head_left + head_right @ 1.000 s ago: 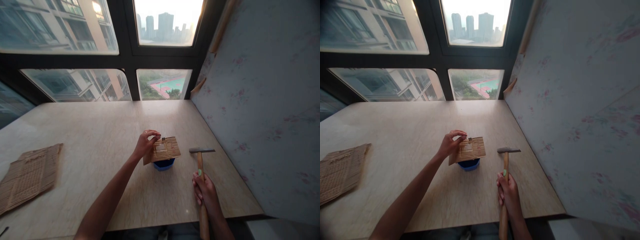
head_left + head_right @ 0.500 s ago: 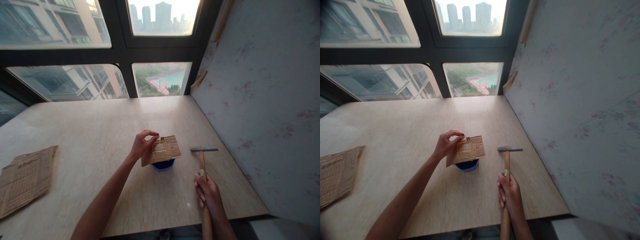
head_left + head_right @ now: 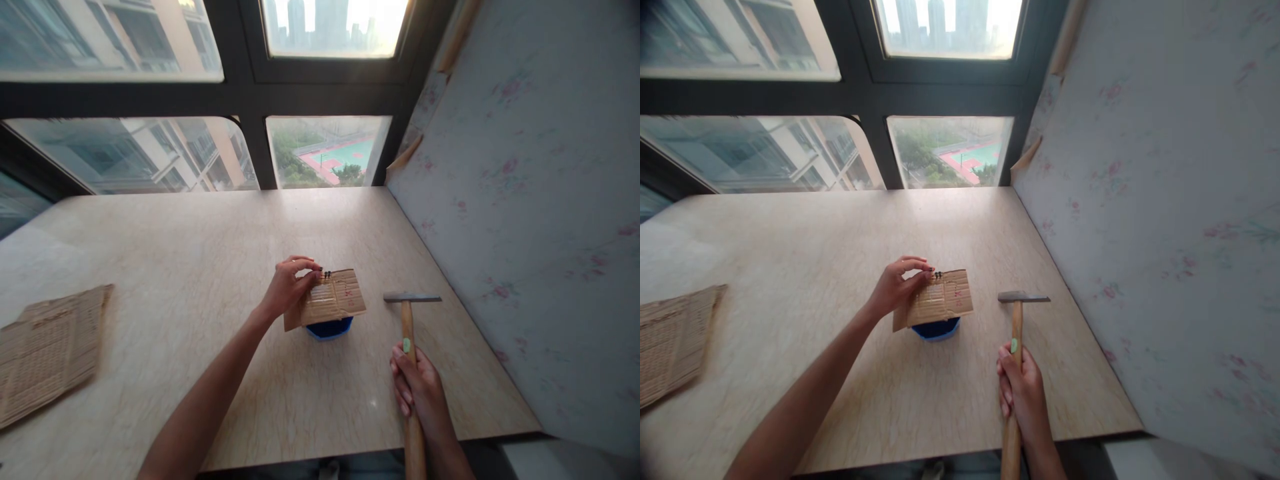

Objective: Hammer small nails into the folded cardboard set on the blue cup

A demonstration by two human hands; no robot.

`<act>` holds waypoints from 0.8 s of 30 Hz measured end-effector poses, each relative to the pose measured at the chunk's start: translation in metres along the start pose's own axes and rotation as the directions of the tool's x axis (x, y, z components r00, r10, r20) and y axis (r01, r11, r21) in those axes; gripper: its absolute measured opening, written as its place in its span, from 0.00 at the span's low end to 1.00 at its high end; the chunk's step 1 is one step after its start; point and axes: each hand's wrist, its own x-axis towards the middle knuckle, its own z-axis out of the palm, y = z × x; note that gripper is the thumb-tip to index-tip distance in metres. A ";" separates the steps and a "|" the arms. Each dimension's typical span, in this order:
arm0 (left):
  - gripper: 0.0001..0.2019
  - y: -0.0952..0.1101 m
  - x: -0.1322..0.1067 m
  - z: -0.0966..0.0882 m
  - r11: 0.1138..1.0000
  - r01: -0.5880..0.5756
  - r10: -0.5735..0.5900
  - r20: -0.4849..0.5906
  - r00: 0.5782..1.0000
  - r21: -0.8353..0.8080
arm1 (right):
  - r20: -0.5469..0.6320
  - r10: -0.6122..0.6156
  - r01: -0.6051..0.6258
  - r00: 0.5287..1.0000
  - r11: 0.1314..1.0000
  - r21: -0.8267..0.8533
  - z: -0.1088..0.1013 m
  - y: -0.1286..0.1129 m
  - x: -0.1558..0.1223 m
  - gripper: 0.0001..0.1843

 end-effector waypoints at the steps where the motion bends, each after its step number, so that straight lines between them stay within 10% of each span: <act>1: 0.05 0.000 0.000 0.000 1.000 0.000 0.000 0.004 1.000 0.004 | 0.000 -0.002 0.002 1.000 1.000 0.001 0.000 0.000 0.000 0.29; 24: 0.05 0.003 -0.004 0.001 0.965 -0.101 0.071 0.130 0.989 0.241 | 0.000 -0.019 0.019 1.000 1.000 -0.007 0.001 -0.002 0.000 0.30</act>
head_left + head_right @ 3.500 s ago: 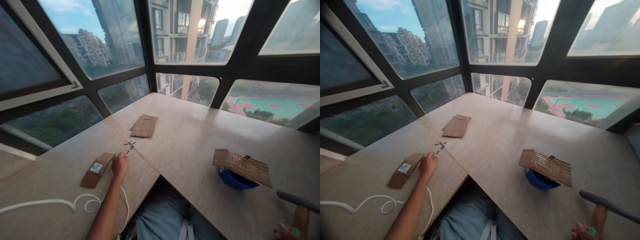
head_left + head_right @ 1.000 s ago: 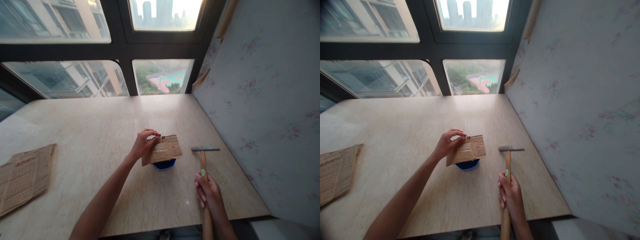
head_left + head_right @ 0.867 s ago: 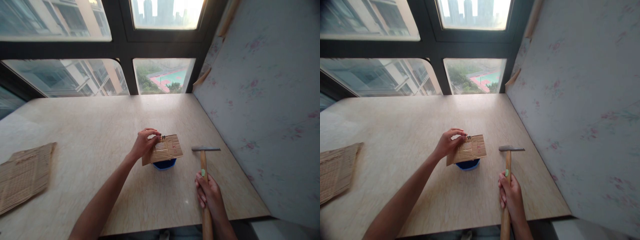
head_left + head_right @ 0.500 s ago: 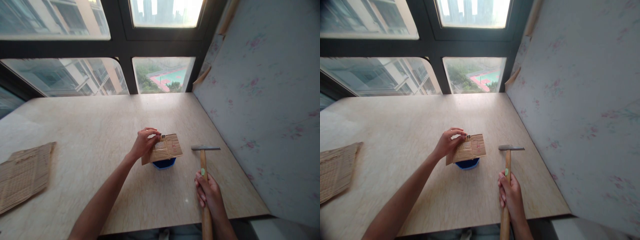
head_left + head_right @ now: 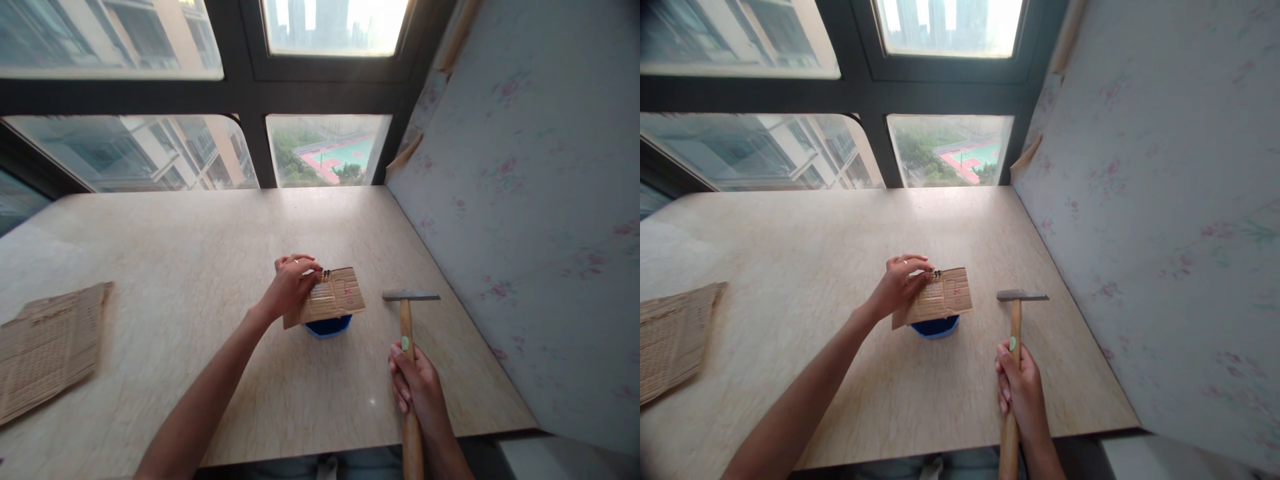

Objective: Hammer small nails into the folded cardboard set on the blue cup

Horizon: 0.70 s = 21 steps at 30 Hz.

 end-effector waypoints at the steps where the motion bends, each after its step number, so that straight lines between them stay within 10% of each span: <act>1: 0.05 0.000 0.000 0.000 1.000 -0.013 0.013 0.004 1.000 0.009 | 0.003 -0.006 0.006 1.000 1.000 0.000 0.000 0.000 0.000 0.30; 9: 0.06 -0.001 -0.002 0.001 0.997 -0.061 0.062 -0.014 0.998 0.039 | 0.057 -0.114 0.115 0.992 0.993 -0.023 -0.002 -0.025 -0.008 0.26; 21: 0.06 -0.006 -0.004 0.006 0.996 -0.084 0.083 -0.058 0.995 -0.012 | 0.511 -0.034 0.246 0.859 0.903 -0.352 0.040 -0.125 -0.024 0.22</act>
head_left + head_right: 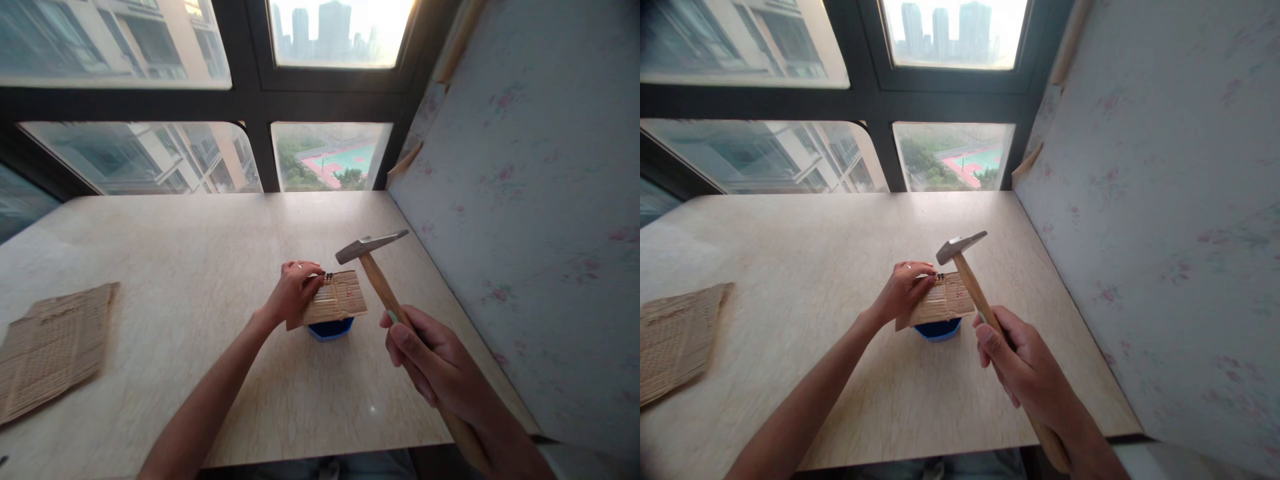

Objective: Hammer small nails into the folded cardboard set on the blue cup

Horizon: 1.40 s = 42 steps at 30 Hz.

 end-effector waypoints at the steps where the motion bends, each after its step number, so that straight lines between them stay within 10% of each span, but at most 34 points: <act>1: 0.05 -0.001 0.000 0.000 1.000 -0.007 0.007 -0.002 1.000 0.000 | 0.016 0.009 -0.008 1.000 0.999 -0.032 0.003 -0.005 0.002 0.23; 14: 0.07 0.002 -0.002 0.000 0.989 0.015 -0.012 0.021 1.000 -0.144 | 0.054 0.052 -0.028 0.997 0.927 -0.375 0.010 -0.011 0.023 0.22; 42: 0.07 0.004 -0.001 0.000 0.987 0.012 -0.006 0.044 0.999 -0.158 | 0.020 0.064 -0.053 0.998 0.932 -0.358 0.016 0.011 0.027 0.22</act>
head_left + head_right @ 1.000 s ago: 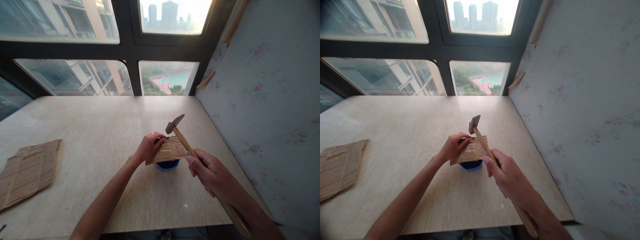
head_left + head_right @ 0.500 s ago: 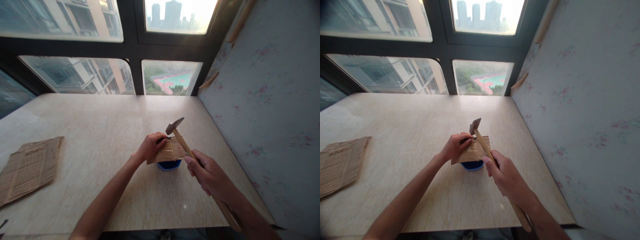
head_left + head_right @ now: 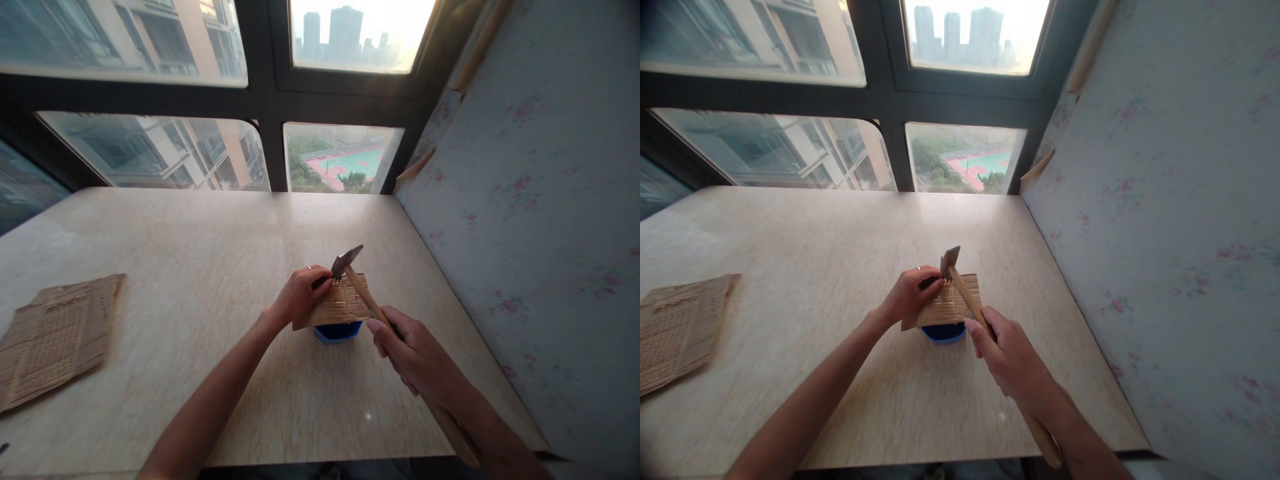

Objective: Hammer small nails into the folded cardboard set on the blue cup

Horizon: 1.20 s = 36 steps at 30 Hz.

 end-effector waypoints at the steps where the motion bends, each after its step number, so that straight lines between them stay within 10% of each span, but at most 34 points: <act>1: 0.07 0.000 0.000 0.000 1.000 0.000 0.000 0.003 1.000 -0.002 | 0.000 0.008 -0.008 1.000 1.000 0.003 0.001 0.001 0.000 0.22; 36: 0.06 0.001 0.003 0.002 0.997 0.039 -0.040 -0.015 0.999 -0.065 | -0.032 -0.183 0.172 0.983 0.962 -0.210 0.000 0.002 0.007 0.18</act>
